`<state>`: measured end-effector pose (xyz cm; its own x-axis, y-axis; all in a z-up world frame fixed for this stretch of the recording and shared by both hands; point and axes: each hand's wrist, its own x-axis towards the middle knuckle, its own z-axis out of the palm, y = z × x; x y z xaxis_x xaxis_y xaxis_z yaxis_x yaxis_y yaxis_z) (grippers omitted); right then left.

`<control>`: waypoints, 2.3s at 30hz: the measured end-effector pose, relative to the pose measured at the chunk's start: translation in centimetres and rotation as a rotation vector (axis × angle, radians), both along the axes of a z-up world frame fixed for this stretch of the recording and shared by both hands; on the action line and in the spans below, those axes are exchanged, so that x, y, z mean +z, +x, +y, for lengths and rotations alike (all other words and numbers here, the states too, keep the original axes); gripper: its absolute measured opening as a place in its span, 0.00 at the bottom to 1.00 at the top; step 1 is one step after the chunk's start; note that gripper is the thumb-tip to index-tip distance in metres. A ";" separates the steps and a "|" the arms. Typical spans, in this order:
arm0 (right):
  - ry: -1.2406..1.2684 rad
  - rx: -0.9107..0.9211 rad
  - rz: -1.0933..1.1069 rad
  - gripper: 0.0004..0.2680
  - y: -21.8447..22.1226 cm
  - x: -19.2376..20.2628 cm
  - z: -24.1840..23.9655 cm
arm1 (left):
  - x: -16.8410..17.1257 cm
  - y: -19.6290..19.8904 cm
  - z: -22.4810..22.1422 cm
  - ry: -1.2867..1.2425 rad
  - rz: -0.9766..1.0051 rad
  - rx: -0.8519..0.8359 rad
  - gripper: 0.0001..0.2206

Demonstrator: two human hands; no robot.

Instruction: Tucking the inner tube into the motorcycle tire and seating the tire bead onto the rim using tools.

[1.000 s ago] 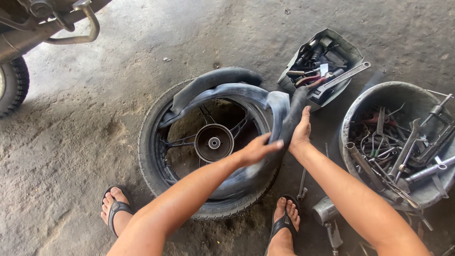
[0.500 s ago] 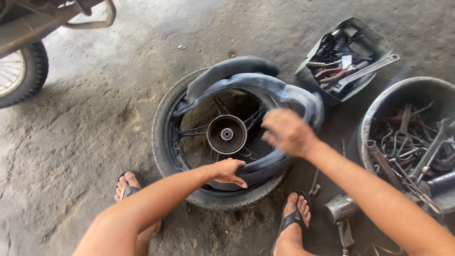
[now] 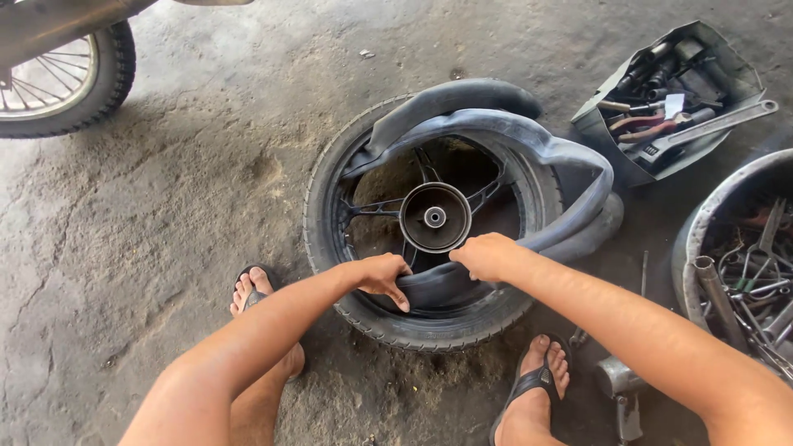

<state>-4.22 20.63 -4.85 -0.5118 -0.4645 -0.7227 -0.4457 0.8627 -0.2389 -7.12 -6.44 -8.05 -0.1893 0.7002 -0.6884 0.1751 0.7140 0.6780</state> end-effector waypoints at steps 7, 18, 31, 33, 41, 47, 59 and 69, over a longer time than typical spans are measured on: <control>0.066 0.351 0.572 0.04 3.7 -1.9 -3.1 | 1.8 1.4 -0.9 0.047 -0.039 -0.033 0.23; -0.140 -0.494 -0.411 0.09 0.4 5.2 -3.2 | 6.5 12.0 1.5 0.387 0.896 -0.432 0.18; -0.205 -0.451 -0.523 0.14 0.0 3.0 -2.1 | 2.5 10.3 4.2 0.076 0.384 -0.239 0.32; -0.206 -0.445 -0.588 0.15 -0.2 2.6 -1.9 | 1.6 9.9 4.2 0.056 0.208 -0.208 0.30; -0.185 -0.380 -0.622 0.15 0.0 5.3 -2.6 | 6.2 9.6 4.1 0.048 0.152 -0.128 0.28; -0.257 -0.483 -0.708 0.14 2.1 1.2 -2.0 | 9.5 9.5 3.7 0.083 0.233 -0.166 0.25; -0.168 -0.214 -0.602 0.11 3.4 -1.9 -3.6 | 9.2 7.8 2.7 0.097 0.190 -0.266 0.28; -0.153 -0.281 -0.610 0.21 2.7 4.2 -4.7 | 10.0 7.9 0.7 0.095 0.591 -0.434 0.49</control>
